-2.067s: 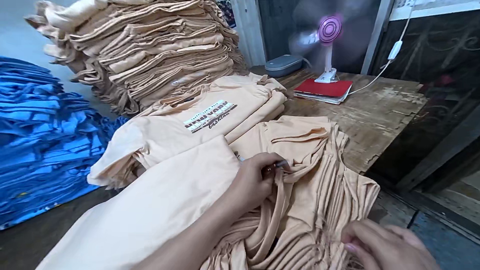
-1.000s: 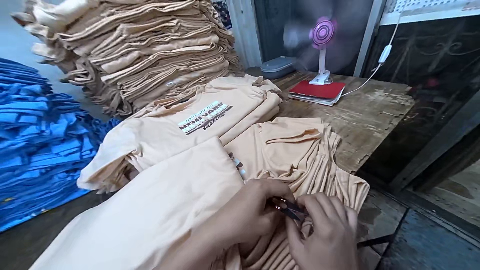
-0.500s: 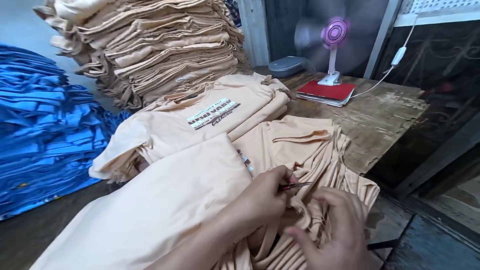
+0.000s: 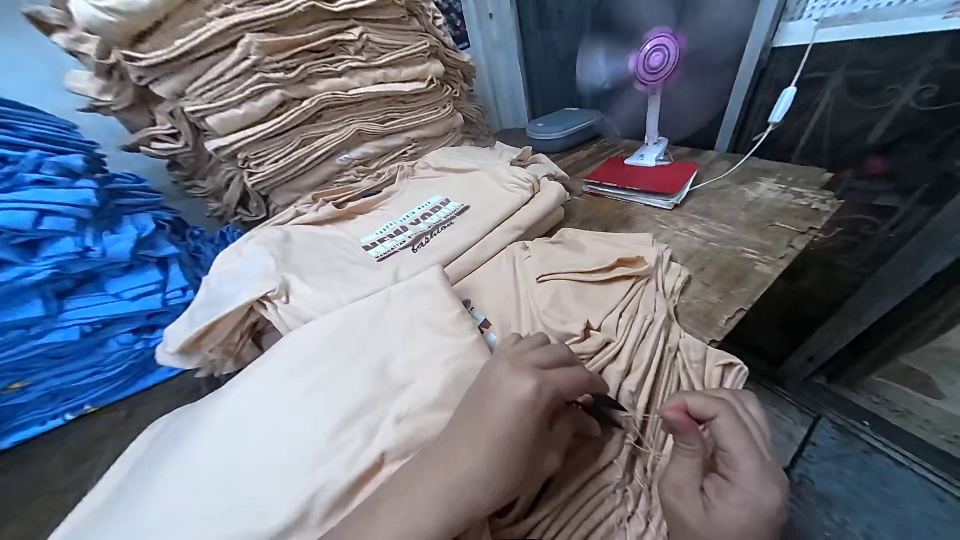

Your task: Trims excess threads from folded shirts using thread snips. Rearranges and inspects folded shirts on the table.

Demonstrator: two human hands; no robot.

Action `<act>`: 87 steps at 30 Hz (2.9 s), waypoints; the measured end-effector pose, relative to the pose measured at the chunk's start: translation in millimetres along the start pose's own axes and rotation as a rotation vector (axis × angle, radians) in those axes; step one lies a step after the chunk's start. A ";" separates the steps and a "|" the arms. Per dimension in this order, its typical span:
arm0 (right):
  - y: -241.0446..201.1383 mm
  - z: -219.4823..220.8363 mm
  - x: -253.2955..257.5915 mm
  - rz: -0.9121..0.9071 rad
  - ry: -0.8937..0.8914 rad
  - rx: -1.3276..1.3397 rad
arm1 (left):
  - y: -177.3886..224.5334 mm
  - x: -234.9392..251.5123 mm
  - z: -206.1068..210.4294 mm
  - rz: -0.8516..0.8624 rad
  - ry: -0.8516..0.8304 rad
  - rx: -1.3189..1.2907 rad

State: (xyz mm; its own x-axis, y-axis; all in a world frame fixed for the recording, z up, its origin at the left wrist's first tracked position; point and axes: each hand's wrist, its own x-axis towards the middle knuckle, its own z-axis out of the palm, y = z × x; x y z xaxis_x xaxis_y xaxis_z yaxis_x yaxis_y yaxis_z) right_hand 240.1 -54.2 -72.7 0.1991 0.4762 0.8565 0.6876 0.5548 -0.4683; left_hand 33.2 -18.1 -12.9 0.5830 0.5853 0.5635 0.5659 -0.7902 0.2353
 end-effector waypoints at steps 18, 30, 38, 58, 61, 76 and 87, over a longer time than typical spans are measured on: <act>3.2 -41.6 -8.7 0.096 -0.569 0.045 | -11.3 19.2 10.8 -0.286 0.025 -0.175; -3.8 -24.3 -12.0 0.335 -0.400 0.095 | 3.0 7.7 14.9 -0.259 0.010 0.256; -4.2 -28.4 -19.8 0.201 -0.190 0.157 | 29.6 8.6 19.4 0.189 0.066 0.365; -1.9 -18.8 -27.1 0.258 -0.119 0.369 | 12.3 3.3 19.4 -0.036 -0.015 0.040; 0.8 -22.1 -33.4 0.131 -0.195 0.308 | 12.6 4.8 20.3 -0.020 0.006 0.075; -15.9 26.0 -17.4 0.216 -0.081 0.320 | -13.9 6.1 -0.5 -0.258 -0.219 -0.421; -10.2 -6.2 -18.9 0.129 -0.061 0.181 | -11.6 13.8 1.6 -0.427 -0.242 -0.523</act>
State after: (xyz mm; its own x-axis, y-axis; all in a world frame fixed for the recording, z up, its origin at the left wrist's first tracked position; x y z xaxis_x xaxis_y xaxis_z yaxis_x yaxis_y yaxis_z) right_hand 233.7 -73.1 -82.7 0.2310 0.5886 0.7747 0.5214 0.5974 -0.6094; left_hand 35.6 -0.7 -9.0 0.5199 0.8390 0.1603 0.4553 -0.4310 0.7791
